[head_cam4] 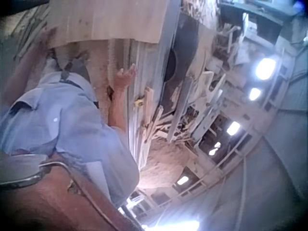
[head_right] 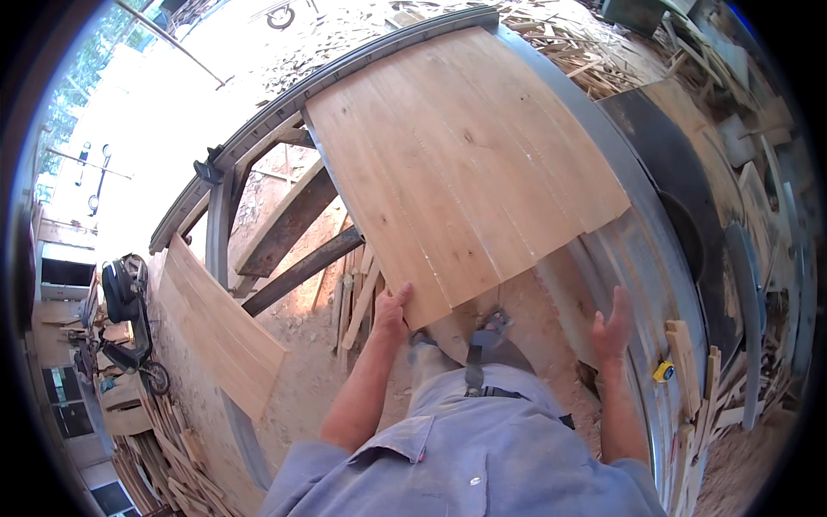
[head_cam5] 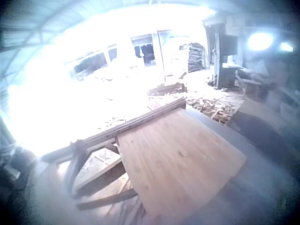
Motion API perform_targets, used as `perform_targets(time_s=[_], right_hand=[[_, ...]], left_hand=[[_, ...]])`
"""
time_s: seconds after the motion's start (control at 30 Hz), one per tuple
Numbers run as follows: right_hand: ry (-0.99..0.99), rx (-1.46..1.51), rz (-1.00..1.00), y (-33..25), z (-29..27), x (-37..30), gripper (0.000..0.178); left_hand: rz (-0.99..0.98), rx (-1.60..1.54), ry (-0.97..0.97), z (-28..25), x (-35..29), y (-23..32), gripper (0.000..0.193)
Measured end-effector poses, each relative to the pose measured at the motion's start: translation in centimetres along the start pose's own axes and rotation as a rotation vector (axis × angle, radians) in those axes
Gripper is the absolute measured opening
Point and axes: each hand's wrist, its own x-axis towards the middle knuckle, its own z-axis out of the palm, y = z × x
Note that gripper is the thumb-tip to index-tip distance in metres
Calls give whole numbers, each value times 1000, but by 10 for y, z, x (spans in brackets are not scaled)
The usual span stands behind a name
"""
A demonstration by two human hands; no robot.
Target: The person measures and cuts a large wooden board using a table saw. They adjust the fence, measure the board with a tape measure, and feed the board through the saw using a push stick. The cut pieces are then set aside.
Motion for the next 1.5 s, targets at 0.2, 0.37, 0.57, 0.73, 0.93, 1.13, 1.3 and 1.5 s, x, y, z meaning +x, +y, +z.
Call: perform_targets(time_s=[0.2, 0.37, 0.57, 0.73, 0.93, 1.13, 1.3, 1.5], right_hand=[[-209, -155, -196, 53, -30, -4, 86], [-225, -79, -326, 79, -40, -1, 88], [-241, -43, -316, 75, -50, 5, 85], [-248, -40, -311, 77, -52, 5, 84], [-221, -35, -327, 76, -55, 11, 82], [-218, -72, -304, 70, -65, 16, 78], [-230, -49, -302, 59, -71, 21, 78], [-216, -75, -327, 54, -69, 22, 81]], left_hand=[[-34, 22, 7, -4, 0, -1, 41], [-48, 107, 86, -4, 1, 1, 49], [-15, 29, 9, -13, -2, -1, 51], [1, 29, 60, -9, -6, 0, 53], [24, 48, 4, -12, -10, 0, 51], [18, 56, 24, 25, -23, 15, 52], [23, 26, 72, 5, -17, 9, 49], [-9, -32, 63, 12, -29, 16, 45]])
